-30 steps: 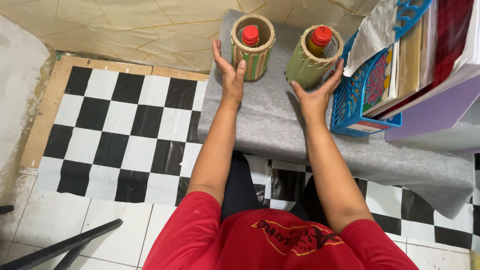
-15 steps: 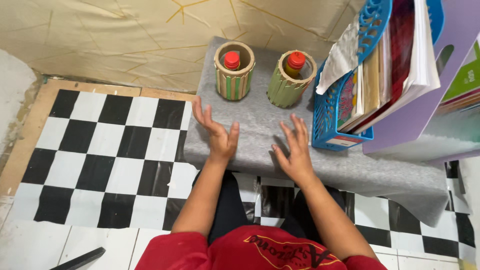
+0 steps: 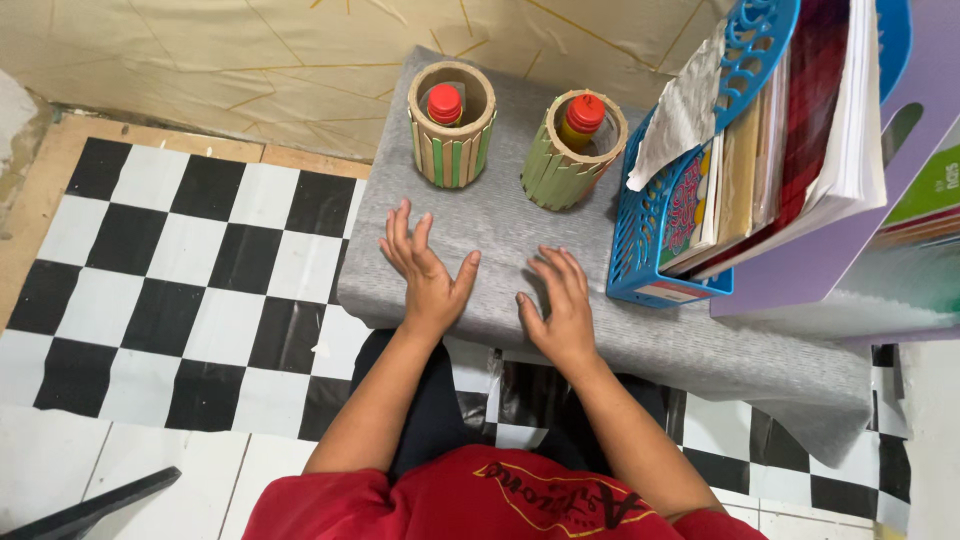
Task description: The person organizes artificial flowers and stationery items on a red desk and a low table. They arrange small potted flowers, move a file organizer, and place bottles into cylindrical holders. The person also uses a feather duster to clean the desk surface.
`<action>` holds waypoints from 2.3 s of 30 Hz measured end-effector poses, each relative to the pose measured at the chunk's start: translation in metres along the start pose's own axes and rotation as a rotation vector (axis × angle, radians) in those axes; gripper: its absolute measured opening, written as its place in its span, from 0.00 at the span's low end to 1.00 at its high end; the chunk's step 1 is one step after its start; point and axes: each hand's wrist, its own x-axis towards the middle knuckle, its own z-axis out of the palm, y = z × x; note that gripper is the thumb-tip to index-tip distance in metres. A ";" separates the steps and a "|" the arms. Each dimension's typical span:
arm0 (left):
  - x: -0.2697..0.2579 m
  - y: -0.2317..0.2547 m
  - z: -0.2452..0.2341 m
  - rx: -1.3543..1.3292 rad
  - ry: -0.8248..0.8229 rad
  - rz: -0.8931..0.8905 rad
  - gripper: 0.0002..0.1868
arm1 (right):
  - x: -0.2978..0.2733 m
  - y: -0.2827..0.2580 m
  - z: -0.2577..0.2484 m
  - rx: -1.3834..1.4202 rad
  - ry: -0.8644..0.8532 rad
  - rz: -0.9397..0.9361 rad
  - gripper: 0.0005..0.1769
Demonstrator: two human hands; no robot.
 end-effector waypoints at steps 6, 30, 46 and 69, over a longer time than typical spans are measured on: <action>0.035 -0.004 -0.008 -0.116 -0.095 -0.229 0.69 | 0.015 0.026 0.009 0.486 0.092 0.386 0.62; 0.126 -0.069 0.019 -0.118 -0.205 -0.207 0.70 | 0.097 0.090 0.042 0.327 0.329 0.252 0.67; 0.088 -0.053 -0.022 -0.128 -0.279 -0.196 0.69 | 0.056 0.033 0.017 0.355 0.234 0.300 0.60; 0.034 -0.032 -0.056 -0.103 -0.284 -0.160 0.70 | 0.014 0.007 -0.004 0.540 0.133 0.282 0.57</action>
